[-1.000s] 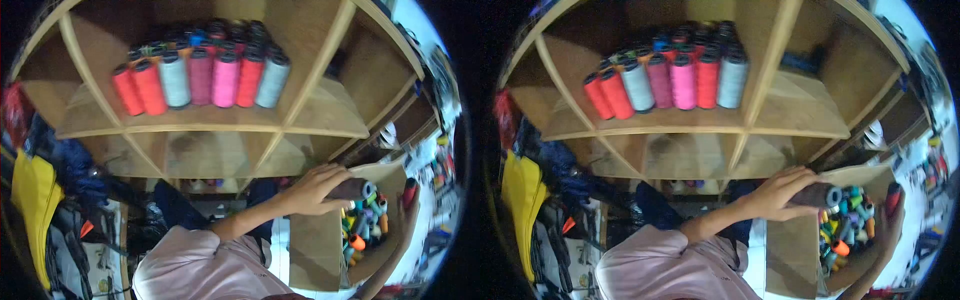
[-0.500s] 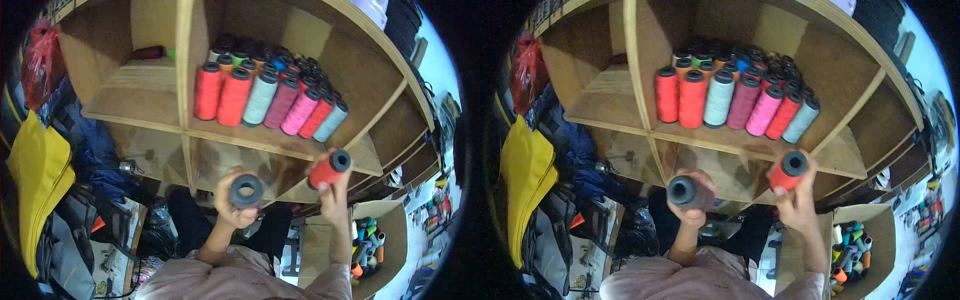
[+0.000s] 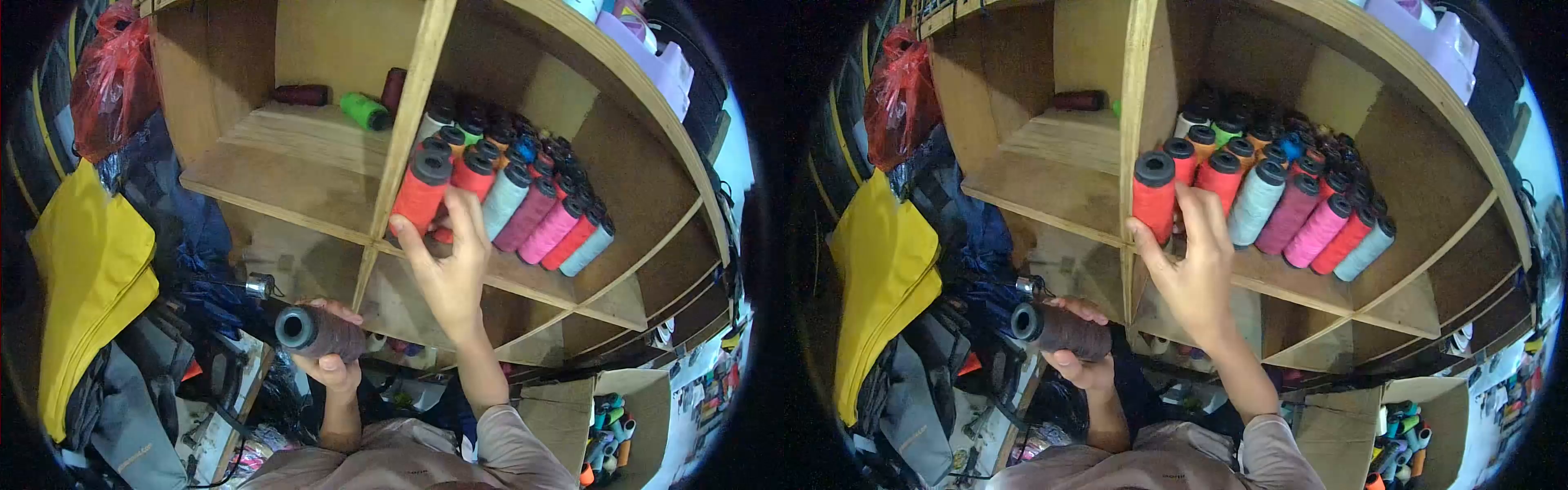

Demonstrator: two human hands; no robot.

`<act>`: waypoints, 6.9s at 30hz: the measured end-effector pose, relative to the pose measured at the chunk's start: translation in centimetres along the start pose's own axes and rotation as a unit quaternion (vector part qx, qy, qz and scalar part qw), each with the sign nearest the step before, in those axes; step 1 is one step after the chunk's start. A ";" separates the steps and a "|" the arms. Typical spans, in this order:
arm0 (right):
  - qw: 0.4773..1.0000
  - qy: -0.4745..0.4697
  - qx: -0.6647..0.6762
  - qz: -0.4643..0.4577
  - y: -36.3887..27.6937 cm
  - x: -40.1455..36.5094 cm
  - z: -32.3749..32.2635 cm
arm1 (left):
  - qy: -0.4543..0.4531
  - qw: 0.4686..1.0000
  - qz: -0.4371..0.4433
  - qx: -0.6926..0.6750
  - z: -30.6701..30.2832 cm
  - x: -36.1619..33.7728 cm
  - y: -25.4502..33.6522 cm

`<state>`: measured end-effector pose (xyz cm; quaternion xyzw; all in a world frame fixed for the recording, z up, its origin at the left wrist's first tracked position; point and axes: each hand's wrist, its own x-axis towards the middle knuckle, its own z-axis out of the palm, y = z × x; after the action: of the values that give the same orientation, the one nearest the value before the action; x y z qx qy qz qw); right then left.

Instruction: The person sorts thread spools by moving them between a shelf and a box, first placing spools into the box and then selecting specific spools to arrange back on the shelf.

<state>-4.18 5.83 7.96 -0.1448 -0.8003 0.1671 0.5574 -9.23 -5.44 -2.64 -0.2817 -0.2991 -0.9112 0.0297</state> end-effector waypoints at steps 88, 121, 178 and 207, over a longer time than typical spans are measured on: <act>0.909 0.286 -0.214 0.214 5.7 -12.6 -18.0 | -0.389 0.906 0.004 0.164 11.2 -1.9 0.8; 0.973 0.090 -0.102 0.188 5.6 -17.0 -22.7 | -0.398 0.835 0.129 0.358 18.3 -6.5 -4.0; 0.533 -0.209 -0.433 0.696 6.0 -49.2 -64.9 | -0.961 0.002 0.267 0.071 36.3 -57.2 -10.9; 0.452 -0.414 -0.202 0.763 3.4 -43.7 -66.3 | -0.888 0.327 0.317 -0.056 37.1 -56.3 -10.4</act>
<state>73.07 -2.33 -8.95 -0.7200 -0.5161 0.3992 -0.2364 54.13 17.50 -13.42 -0.9982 0.0163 -0.0555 0.0171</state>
